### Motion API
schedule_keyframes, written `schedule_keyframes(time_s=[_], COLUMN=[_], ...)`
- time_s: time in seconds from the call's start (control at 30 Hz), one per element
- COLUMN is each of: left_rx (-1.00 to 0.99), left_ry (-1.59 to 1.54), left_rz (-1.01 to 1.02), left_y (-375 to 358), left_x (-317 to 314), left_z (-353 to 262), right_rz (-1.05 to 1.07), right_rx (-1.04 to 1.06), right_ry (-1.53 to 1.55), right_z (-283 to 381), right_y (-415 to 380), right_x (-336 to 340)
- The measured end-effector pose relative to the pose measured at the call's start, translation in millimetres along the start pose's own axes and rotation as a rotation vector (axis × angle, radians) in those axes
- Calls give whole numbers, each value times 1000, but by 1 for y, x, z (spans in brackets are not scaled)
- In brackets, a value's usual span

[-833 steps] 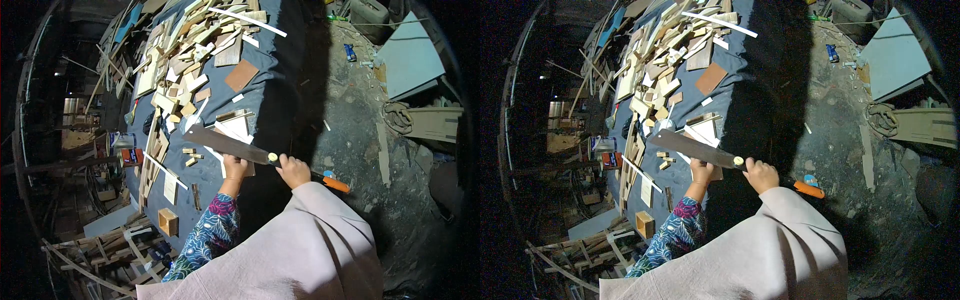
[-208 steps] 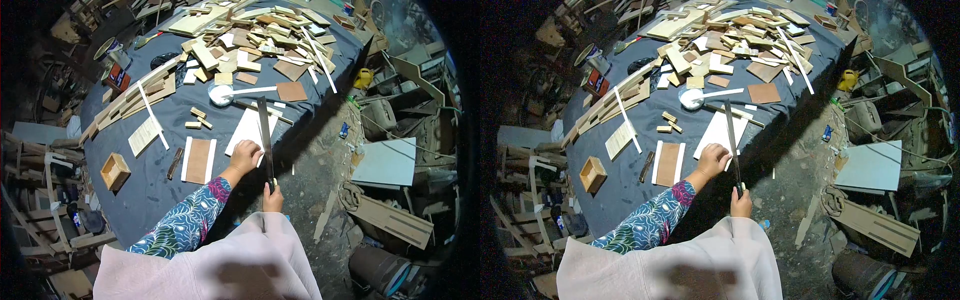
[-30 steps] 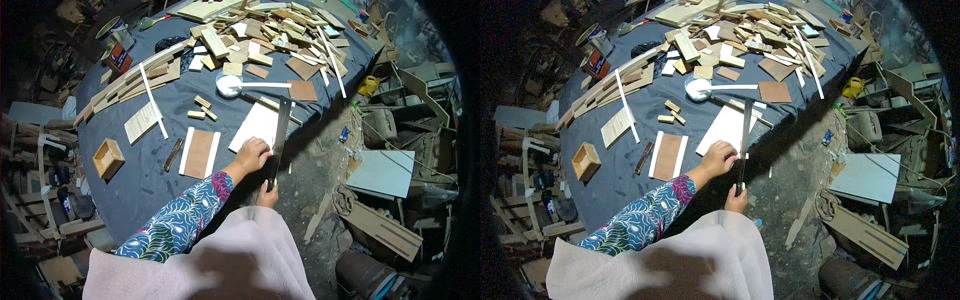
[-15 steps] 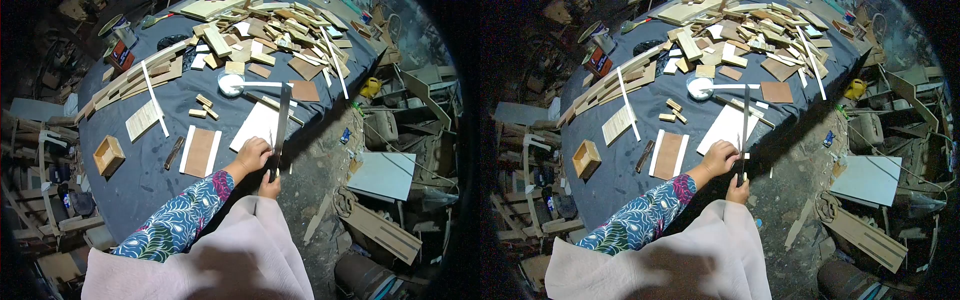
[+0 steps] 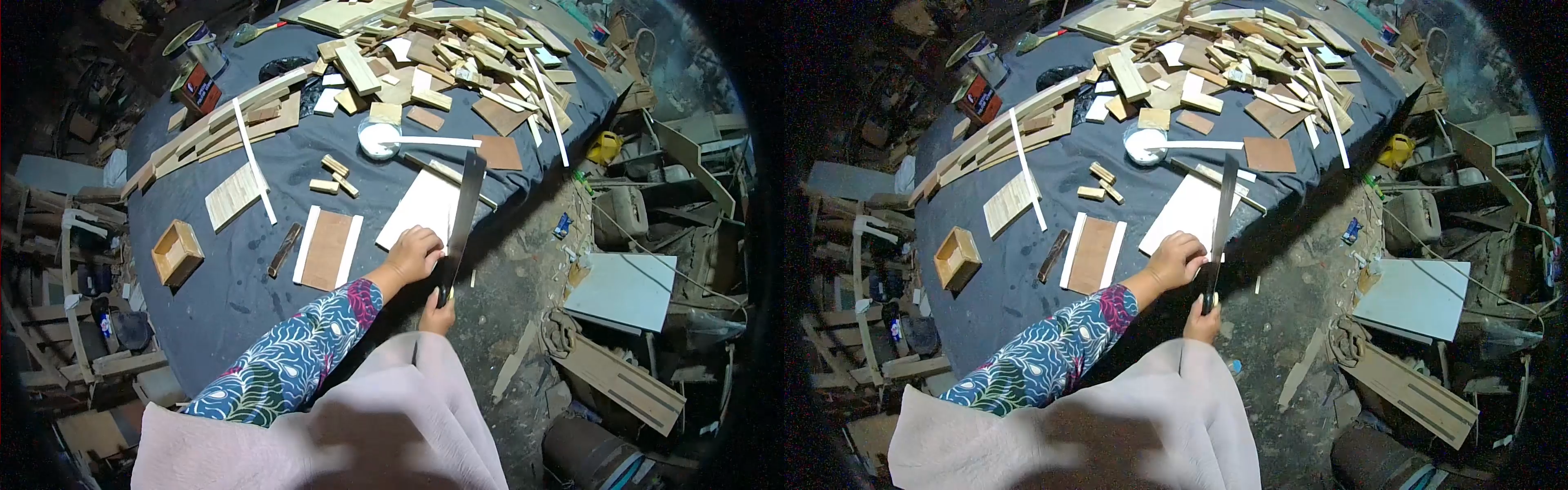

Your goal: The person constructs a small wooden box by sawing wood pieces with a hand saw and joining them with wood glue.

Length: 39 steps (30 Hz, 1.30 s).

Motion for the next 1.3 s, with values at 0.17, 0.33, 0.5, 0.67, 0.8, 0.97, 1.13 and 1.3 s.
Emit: schedule_keyframes(time_s=[0.17, 0.33, 0.5, 0.67, 0.8, 0.97, 1.13, 1.3], left_rx=[-38, -30, -23, -30, -46, -37, -38, -41], left_ry=[16, 2, 27, 33, 16, -9, 3, 12], left_rz=[-4, -23, 0, 5, -22, -16, -2, 11], left_y=[0, 0, -2, 3, 4, 3, 3, 2], left_x=[1, 1, 0, 1, 3, 1, 1, 0], left_z=[-5, -4, -3, -4, -5, -2, -2, -2], right_rz=[20, 11, -51, -9, -53, 1, 8, 1], right_rx=[23, -14, 36, 18, 57, -4, -4, 66], right_ry=[-49, -32, -38, -156, -113, -66, -55, -85], right_z=[2, 7, 11, 10, 8, 7, 6, 20], right_y=[2, 7, -2, 10, 4, 6, -3, 18], right_x=[2, -1, 9, 0, 6, 5, 8, -1])
Point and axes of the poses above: each hand's wrist, its own y-axis towards the middle knuckle, its own x-axis out of the back of the hand, z = x × y, the point moved 9 cm from there along y, towards the middle knuckle, and after that the axes turned 6 degrees about -y, right-handed, at the moved point
